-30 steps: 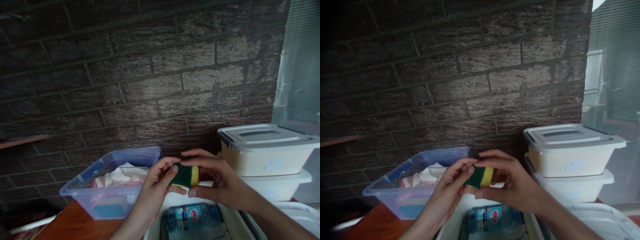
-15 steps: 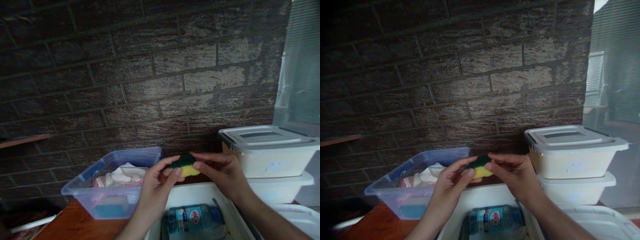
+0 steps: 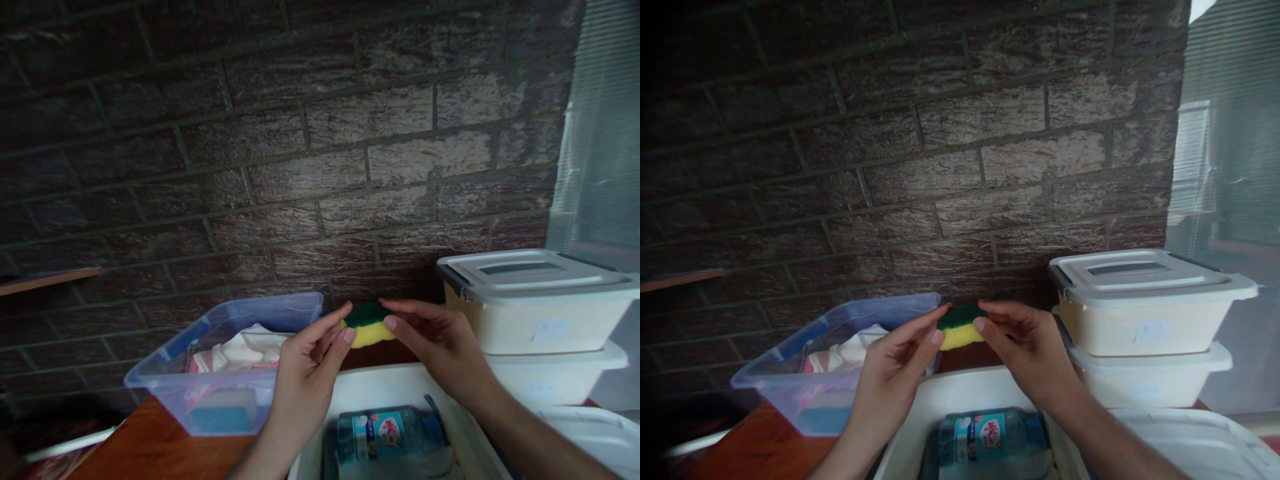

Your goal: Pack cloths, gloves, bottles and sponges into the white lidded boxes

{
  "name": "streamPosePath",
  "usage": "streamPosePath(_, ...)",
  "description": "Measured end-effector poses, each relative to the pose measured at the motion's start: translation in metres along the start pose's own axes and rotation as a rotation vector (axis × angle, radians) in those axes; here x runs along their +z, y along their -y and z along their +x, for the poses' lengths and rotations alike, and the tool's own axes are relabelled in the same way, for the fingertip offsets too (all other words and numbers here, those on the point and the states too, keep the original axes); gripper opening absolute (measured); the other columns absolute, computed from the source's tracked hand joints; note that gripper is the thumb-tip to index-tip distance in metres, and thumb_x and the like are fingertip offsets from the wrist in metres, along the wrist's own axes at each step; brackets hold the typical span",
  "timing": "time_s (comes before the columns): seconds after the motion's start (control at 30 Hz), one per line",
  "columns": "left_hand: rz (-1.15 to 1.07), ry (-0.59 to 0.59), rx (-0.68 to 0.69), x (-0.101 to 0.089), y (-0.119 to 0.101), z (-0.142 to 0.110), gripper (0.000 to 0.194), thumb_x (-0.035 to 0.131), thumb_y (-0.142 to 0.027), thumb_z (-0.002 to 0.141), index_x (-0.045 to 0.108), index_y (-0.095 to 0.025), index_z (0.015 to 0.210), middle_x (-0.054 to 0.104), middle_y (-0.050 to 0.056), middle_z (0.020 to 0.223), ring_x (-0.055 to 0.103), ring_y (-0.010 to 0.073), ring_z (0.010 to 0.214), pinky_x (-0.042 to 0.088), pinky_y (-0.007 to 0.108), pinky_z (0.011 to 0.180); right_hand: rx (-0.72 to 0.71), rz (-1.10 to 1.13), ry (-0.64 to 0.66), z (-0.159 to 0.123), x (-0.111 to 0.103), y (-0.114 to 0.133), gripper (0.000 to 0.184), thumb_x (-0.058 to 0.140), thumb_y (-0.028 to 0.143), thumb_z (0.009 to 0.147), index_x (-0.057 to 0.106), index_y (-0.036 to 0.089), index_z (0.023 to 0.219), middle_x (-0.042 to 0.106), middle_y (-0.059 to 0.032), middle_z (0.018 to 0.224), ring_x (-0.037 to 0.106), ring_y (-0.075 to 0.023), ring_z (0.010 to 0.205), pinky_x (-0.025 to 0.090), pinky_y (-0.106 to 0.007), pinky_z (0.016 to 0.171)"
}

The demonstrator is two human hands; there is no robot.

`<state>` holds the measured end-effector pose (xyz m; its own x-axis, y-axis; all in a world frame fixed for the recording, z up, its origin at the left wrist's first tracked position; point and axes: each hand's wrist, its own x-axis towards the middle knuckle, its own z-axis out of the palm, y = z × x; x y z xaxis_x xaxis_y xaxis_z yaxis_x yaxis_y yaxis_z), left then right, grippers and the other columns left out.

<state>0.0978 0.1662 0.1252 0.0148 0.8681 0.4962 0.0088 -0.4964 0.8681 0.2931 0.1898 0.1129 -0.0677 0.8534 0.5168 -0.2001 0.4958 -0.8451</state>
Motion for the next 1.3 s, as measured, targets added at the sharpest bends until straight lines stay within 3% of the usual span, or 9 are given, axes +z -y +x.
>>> streamPosePath(0.2, -0.073, 0.200, -0.012, -0.007, -0.003, 0.002, 0.033, 0.077, -0.023, 0.087, 0.074, -0.021, 0.119, 0.068, 0.009, 0.137, 0.066, 0.0252, 0.122, 0.051, 0.038, 0.107, 0.142, 0.099, 0.238, 0.007, -0.011, 0.010, 0.043, 0.085, 0.031, 0.078, 0.073, 0.022, 0.118, 0.079, -0.0074, 0.112, 0.074, -0.0248, 0.106, 0.060, -0.041, 0.095)
streamPosePath(0.3, -0.037, 0.295, -0.002, -0.012, -0.005, 0.004, 0.034, 0.077, -0.022, 0.086, 0.072, -0.021, 0.120, 0.068, 0.009, 0.136, 0.063, 0.0256, 0.126, 0.046, 0.040, 0.112, 0.153, 0.068, 0.315, 0.005, -0.016, 0.009, 0.048, 0.085, 0.029, 0.077, 0.070, 0.022, 0.122, 0.078, -0.0072, 0.115, 0.073, -0.0244, 0.109, 0.058, -0.042, 0.098)
streamPosePath(0.53, 0.082, 0.431, -0.083, -0.018, -0.012, -0.001, 0.047, 0.076, -0.030, 0.087, 0.063, -0.021, 0.131, 0.074, 0.009, 0.120, 0.070, 0.0252, 0.110, 0.054, 0.037, 0.097, 0.058, -0.239, 0.366, -0.008, -0.019, 0.007, 0.050, 0.083, 0.034, 0.081, 0.065, 0.021, 0.126, 0.074, -0.0073, 0.115, 0.073, -0.0233, 0.100, 0.061, -0.039, 0.089)
streamPosePath(0.67, 0.273, 0.510, -0.029, -0.013, -0.019, -0.012, 0.038, 0.074, -0.034, 0.087, 0.070, -0.021, 0.123, 0.075, 0.007, 0.117, 0.070, 0.0256, 0.106, 0.052, 0.035, 0.094, 0.029, -0.409, 0.436, -0.024, -0.023, 0.014, 0.045, 0.079, 0.038, 0.084, 0.066, 0.023, 0.125, 0.075, -0.0044, 0.111, 0.072, -0.0202, 0.092, 0.060, -0.033, 0.080)
streamPosePath(0.8, 0.527, 0.617, 0.022, -0.010, -0.015, -0.027, 0.033, 0.074, -0.032, 0.086, 0.073, -0.024, 0.118, 0.077, 0.003, 0.108, 0.070, 0.0232, 0.096, 0.050, 0.030, 0.085, 0.067, -0.566, 0.549, -0.042, -0.027, 0.011, 0.035, 0.078, 0.036, 0.084, 0.071, 0.026, 0.116, 0.076, -0.0010, 0.104, 0.071, -0.0180, 0.086, 0.057, -0.026, 0.069)
streamPosePath(0.97, 0.794, 0.741, -0.018, -0.010, 0.010, -0.046, 0.037, 0.077, -0.031, 0.078, 0.075, -0.023, 0.114, 0.076, 0.005, 0.104, 0.069, 0.0258, 0.096, 0.049, 0.031, 0.081, 0.074, -0.817, 0.676, -0.058, -0.021, -0.001, 0.029, 0.079, 0.033, 0.074, 0.072, 0.022, 0.101, 0.073, -0.0007, 0.085, 0.067, -0.0182, 0.076, 0.048, -0.026, 0.065)
streamPosePath(1.1, 0.843, 0.817, -0.006, -0.008, 0.023, -0.053, 0.036, 0.072, -0.022, 0.076, 0.074, -0.025, 0.111, 0.075, 0.006, 0.110, 0.067, 0.0276, 0.104, 0.049, 0.032, 0.089, 0.013, -1.011, 0.737, -0.061, -0.013, -0.007, 0.019, 0.077, 0.032, 0.071, 0.069, 0.020, 0.083, 0.071, -0.0022, 0.076, 0.065, -0.0207, 0.075, 0.041, -0.028, 0.065)
streamPosePath(1.2, 0.860, 0.824, -0.017, -0.006, 0.024, -0.054, 0.042, 0.073, -0.018, 0.072, 0.072, -0.024, 0.114, 0.073, 0.008, 0.113, 0.066, 0.0290, 0.105, 0.050, 0.032, 0.086, 0.076, -1.022, 0.823, -0.061, -0.011, -0.010, 0.010, 0.072, 0.026, 0.070, 0.068, 0.020, 0.075, 0.070, -0.0028, 0.071, 0.064, -0.0199, 0.070, 0.037, -0.027, 0.060)
streamPosePath(1.3, 0.859, 0.886, -0.044, -0.004, 0.021, -0.051, 0.038, 0.076, -0.021, 0.070, 0.074, -0.023, 0.108, 0.074, 0.007, 0.100, 0.067, 0.0277, 0.094, 0.050, 0.031, 0.077, 0.183, -0.988, 0.900, -0.059, -0.011, -0.015, 0.009, 0.066, 0.015, 0.069, 0.069, 0.019, 0.076, 0.071, -0.0029, 0.071, 0.065, -0.0188, 0.068, 0.037, -0.026, 0.056)
